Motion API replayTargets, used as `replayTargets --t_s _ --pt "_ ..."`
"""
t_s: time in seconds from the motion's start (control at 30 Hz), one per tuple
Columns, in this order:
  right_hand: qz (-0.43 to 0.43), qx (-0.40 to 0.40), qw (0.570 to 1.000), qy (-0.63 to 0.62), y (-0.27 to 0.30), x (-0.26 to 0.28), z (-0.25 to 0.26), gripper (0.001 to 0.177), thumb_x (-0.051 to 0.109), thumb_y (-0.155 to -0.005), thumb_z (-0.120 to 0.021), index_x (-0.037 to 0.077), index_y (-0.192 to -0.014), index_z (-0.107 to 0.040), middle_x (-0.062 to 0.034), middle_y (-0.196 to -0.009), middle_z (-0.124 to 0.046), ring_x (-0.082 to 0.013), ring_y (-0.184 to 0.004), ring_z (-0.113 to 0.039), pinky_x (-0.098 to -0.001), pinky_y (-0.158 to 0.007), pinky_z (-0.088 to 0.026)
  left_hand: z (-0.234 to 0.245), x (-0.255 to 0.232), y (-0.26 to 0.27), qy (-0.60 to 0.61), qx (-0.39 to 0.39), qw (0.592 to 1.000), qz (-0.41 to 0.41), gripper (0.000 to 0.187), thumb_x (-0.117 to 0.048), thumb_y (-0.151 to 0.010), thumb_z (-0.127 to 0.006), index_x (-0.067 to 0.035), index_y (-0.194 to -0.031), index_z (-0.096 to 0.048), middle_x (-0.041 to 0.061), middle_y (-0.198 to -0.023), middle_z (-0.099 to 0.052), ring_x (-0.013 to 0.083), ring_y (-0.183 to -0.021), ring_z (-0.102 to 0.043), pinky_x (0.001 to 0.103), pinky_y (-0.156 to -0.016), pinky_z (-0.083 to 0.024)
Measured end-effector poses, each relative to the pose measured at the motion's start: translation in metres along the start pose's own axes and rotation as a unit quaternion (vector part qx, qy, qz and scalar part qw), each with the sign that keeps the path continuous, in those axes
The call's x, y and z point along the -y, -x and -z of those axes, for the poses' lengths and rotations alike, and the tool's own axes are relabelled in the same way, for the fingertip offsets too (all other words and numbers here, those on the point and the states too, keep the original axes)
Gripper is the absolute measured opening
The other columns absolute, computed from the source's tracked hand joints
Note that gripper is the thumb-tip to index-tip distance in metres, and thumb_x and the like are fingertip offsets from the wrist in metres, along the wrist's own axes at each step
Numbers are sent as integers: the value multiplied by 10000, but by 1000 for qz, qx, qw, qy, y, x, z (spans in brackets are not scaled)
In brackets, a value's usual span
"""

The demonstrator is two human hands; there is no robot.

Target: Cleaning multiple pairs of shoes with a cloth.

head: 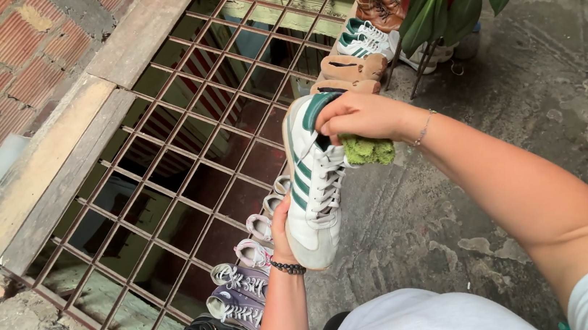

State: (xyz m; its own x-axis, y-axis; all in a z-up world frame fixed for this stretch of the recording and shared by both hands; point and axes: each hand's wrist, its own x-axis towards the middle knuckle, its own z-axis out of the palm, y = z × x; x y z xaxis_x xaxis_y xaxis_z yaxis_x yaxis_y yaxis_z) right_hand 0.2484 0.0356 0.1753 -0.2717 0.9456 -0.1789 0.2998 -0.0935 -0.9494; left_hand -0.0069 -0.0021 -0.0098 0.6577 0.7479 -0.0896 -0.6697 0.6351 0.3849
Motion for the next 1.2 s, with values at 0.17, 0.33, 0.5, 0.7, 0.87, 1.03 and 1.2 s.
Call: replayTargets --t_s 0.17,0.33,0.5,0.7,0.87,1.03,1.2 --pt "68 -3 983 172 -2 -6 -6 258 246 -936 -676 -2 -889 -725 -11 -720 -654 -87 -689 -558 -284 -659 -493 -16 -6 4 -1 8 1000 -9 553 -327 -1006 -455 -17 -1461 -504 170 -1393 -624 306 -1241 -625 447 -1090 -469" --pt "34 -82 955 284 -6 -7 -10 225 253 -889 -667 35 -883 -723 43 -694 -635 -62 -629 -589 -271 -636 -483 -2 -3 2 -36 8 999 -17 534 -303 -1048 -468 10 -1479 -503 161 -1398 -625 285 -1248 -619 426 -1104 -461" --pt "27 40 987 154 -2 6 -18 322 335 -922 -703 45 -781 -711 49 -659 -596 -57 -648 -506 -272 -617 -461 -8 -6 3 9 -10 1000 3 557 -355 -1028 -466 7 -1449 -516 164 -1376 -638 294 -1229 -630 428 -1083 -473" --pt "-17 -68 968 242 -18 -23 -8 366 331 -987 -702 -3 -840 -730 -107 -691 -622 -158 -642 -550 -342 -605 -467 -8 -6 3 -16 -10 1000 -22 563 -352 -994 -455 -30 -1450 -528 154 -1383 -640 294 -1229 -639 435 -1081 -483" --pt "130 -183 939 260 4 18 -8 237 273 -943 -678 52 -976 -758 -57 -809 -742 -162 -703 -693 -322 -658 -540 0 -6 0 20 -5 1000 0 560 -379 -1015 -461 -2 -1419 -550 184 -1366 -641 326 -1206 -643 467 -1066 -492" --pt "217 -105 938 249 13 19 -12 187 221 -851 -733 95 -982 -779 -46 -860 -750 -165 -742 -713 -327 -704 -556 12 -8 0 37 -21 999 -5 554 -383 -1038 -450 4 -1426 -531 198 -1382 -629 342 -1228 -636 487 -1094 -488" --pt "162 -100 947 259 9 -2 -27 173 187 -852 -762 45 -898 -674 -81 -902 -650 -222 -910 -647 -356 -794 -515 -16 -14 4 53 18 998 40 629 -430 -1018 -406 0 -1468 -495 214 -1377 -624 382 -1195 -640 545 -1051 -495"
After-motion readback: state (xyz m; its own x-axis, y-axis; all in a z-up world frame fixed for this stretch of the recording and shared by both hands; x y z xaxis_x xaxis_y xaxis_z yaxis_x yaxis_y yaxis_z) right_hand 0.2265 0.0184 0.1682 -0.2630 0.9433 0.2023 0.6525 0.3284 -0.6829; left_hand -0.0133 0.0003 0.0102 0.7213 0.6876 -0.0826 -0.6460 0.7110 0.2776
